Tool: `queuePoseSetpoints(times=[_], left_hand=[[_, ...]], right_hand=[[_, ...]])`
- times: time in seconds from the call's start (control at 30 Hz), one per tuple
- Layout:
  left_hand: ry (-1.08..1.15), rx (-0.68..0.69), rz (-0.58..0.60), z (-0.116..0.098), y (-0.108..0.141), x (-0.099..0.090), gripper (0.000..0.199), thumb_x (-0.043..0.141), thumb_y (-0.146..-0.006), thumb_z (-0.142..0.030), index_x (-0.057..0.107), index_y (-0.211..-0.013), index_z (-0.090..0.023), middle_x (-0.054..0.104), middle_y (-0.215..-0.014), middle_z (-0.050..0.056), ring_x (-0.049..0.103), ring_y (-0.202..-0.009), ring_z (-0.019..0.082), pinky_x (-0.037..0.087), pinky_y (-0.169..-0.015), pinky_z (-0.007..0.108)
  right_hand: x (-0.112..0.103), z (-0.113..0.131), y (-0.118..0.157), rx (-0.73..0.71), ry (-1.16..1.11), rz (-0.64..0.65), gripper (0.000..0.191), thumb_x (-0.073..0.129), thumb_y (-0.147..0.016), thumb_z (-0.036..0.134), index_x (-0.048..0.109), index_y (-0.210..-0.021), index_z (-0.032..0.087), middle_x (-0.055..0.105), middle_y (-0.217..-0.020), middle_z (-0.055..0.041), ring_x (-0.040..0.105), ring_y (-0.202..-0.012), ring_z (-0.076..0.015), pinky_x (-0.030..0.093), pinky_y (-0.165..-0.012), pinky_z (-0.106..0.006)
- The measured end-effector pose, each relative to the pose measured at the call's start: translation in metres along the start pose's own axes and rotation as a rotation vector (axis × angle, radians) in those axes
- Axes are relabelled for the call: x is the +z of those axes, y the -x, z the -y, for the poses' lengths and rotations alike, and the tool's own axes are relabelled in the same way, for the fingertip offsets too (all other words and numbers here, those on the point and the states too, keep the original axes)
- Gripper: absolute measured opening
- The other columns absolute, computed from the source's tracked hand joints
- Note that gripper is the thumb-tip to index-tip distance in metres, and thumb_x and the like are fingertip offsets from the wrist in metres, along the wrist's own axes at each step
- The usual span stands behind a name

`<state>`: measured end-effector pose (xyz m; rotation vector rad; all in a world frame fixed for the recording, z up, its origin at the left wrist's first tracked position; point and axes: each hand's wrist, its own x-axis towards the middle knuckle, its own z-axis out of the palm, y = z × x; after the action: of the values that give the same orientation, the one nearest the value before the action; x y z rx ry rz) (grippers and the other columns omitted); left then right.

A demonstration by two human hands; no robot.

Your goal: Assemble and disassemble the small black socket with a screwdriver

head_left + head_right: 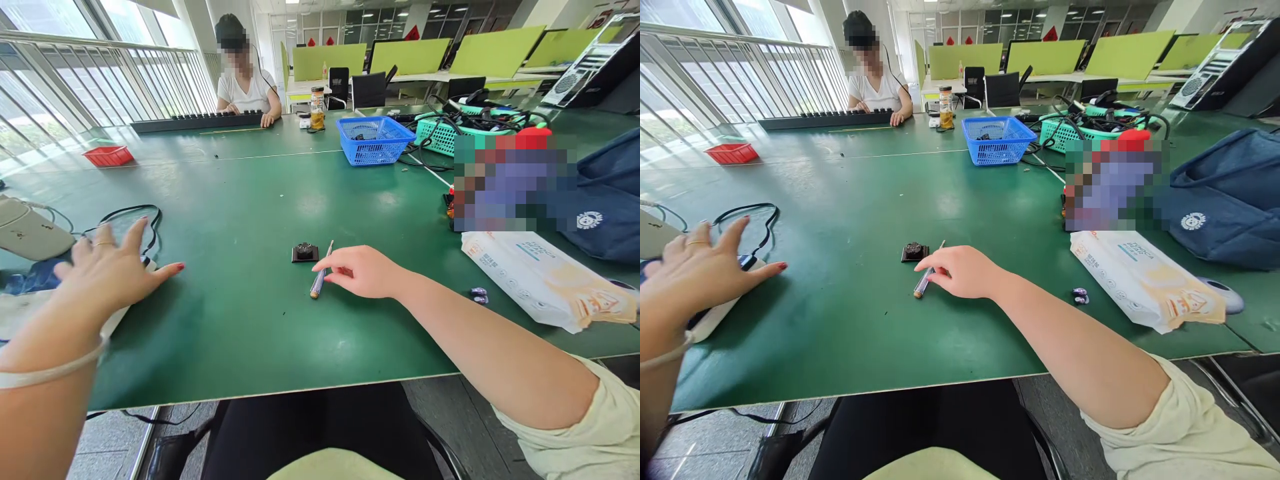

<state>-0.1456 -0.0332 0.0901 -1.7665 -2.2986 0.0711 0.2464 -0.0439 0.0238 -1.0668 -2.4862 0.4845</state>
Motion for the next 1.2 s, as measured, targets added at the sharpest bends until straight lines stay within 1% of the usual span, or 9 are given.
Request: queuePoseSetpoints(times=[0.1, 0.2, 0.3, 0.37, 0.5, 0.67, 0.9, 1.03, 1.2], left_hand=[[0.067, 0.335, -0.021, -0.060, 0.016, -0.011, 0.083, 0.046, -0.094, -0.063, 0.023, -0.160, -0.018, 0.028, -0.163, 0.024, 0.028, -0.149, 0.045, 0.031, -0.118, 0.060], [0.192, 0.627, 0.069, -0.118, 0.025, -0.005, 0.081, 0.059, -0.089, -0.059, 0.034, -0.158, -0.024, 0.035, -0.163, 0.014, 0.030, -0.150, 0.039, 0.030, -0.122, 0.052], [0.314, 0.772, 0.109, -0.159, 0.025, 0.010, 0.080, 0.064, -0.088, -0.051, 0.037, -0.156, -0.020, 0.039, -0.162, 0.012, 0.033, -0.149, 0.037, 0.032, -0.121, 0.052], [0.398, 0.819, 0.096, -0.175, 0.021, 0.022, 0.073, 0.063, -0.089, -0.043, 0.041, -0.153, -0.016, 0.046, -0.157, 0.013, 0.037, -0.146, 0.035, 0.035, -0.120, 0.050], [0.557, 0.871, 0.070, -0.184, 0.010, 0.041, 0.050, 0.053, -0.094, -0.035, 0.057, -0.139, -0.015, 0.064, -0.138, 0.013, 0.050, -0.136, 0.031, 0.040, -0.117, 0.048], [0.678, 0.879, 0.066, -0.182, 0.005, 0.049, 0.035, 0.056, -0.090, -0.033, 0.069, -0.120, -0.019, 0.072, -0.121, 0.009, 0.057, -0.122, 0.030, 0.046, -0.110, 0.047], [0.732, 0.777, 0.087, -0.184, 0.005, 0.051, 0.039, 0.065, -0.086, -0.040, 0.070, -0.121, -0.022, 0.072, -0.122, 0.008, 0.058, -0.121, 0.031, 0.047, -0.110, 0.048], [0.739, 0.758, 0.104, -0.183, 0.005, 0.049, 0.041, 0.064, -0.086, -0.038, 0.071, -0.123, -0.022, 0.072, -0.123, 0.008, 0.059, -0.121, 0.030, 0.048, -0.110, 0.047], [0.758, 0.737, 0.124, -0.183, 0.007, 0.047, 0.042, 0.062, -0.085, -0.036, 0.070, -0.124, -0.022, 0.072, -0.123, 0.007, 0.059, -0.122, 0.030, 0.049, -0.109, 0.045]], right_hand=[[0.006, 0.000, -0.002, -0.015, 0.116, 0.081, 0.031, 0.060, -0.096, 0.021, 0.073, -0.124, 0.024, 0.077, -0.095, -0.0029, 0.068, -0.079, -0.0164, 0.047, -0.067, -0.027], [0.017, -0.002, -0.005, -0.066, 0.216, 0.089, 0.030, 0.056, -0.099, 0.025, 0.074, -0.124, 0.026, 0.077, -0.098, -0.0028, 0.070, -0.083, -0.0176, 0.048, -0.069, -0.028], [0.025, -0.006, -0.008, -0.120, 0.288, 0.057, 0.027, 0.057, -0.100, 0.028, 0.076, -0.118, 0.027, 0.076, -0.090, -0.0023, 0.069, -0.075, -0.0157, 0.047, -0.065, -0.028], [0.028, -0.009, -0.010, -0.174, 0.328, 0.017, 0.022, 0.059, -0.099, 0.028, 0.078, -0.109, 0.025, 0.074, -0.087, -0.0016, 0.068, -0.074, -0.0147, 0.046, -0.064, -0.027], [0.029, -0.011, -0.012, -0.357, 0.412, -0.120, 0.019, 0.059, -0.098, 0.023, 0.075, -0.088, 0.021, 0.071, -0.082, -0.0011, 0.067, -0.074, -0.0144, 0.046, -0.061, -0.026], [0.020, -0.002, -0.011, -0.483, 0.265, -0.430, 0.013, 0.051, -0.100, 0.017, 0.063, -0.094, 0.019, 0.075, -0.088, -0.0019, 0.068, -0.074, -0.0135, 0.051, -0.065, -0.025], [0.010, -0.005, -0.005, -0.128, -0.257, -0.738, 0.011, 0.052, -0.100, 0.027, 0.053, -0.111, 0.025, 0.069, -0.088, -0.0009, 0.059, -0.063, -0.0107, 0.051, -0.059, -0.025], [0.008, -0.012, -0.007, 0.022, -0.395, -0.769, 0.012, 0.064, -0.093, 0.033, 0.060, -0.100, 0.024, 0.064, -0.078, 0.0011, 0.055, -0.062, -0.0114, 0.048, -0.057, -0.026], [0.008, -0.014, -0.009, 0.124, -0.464, -0.767, 0.005, 0.065, -0.089, 0.026, 0.067, -0.090, 0.022, 0.067, -0.082, -0.0017, 0.060, -0.067, -0.0130, 0.049, -0.061, -0.028]])
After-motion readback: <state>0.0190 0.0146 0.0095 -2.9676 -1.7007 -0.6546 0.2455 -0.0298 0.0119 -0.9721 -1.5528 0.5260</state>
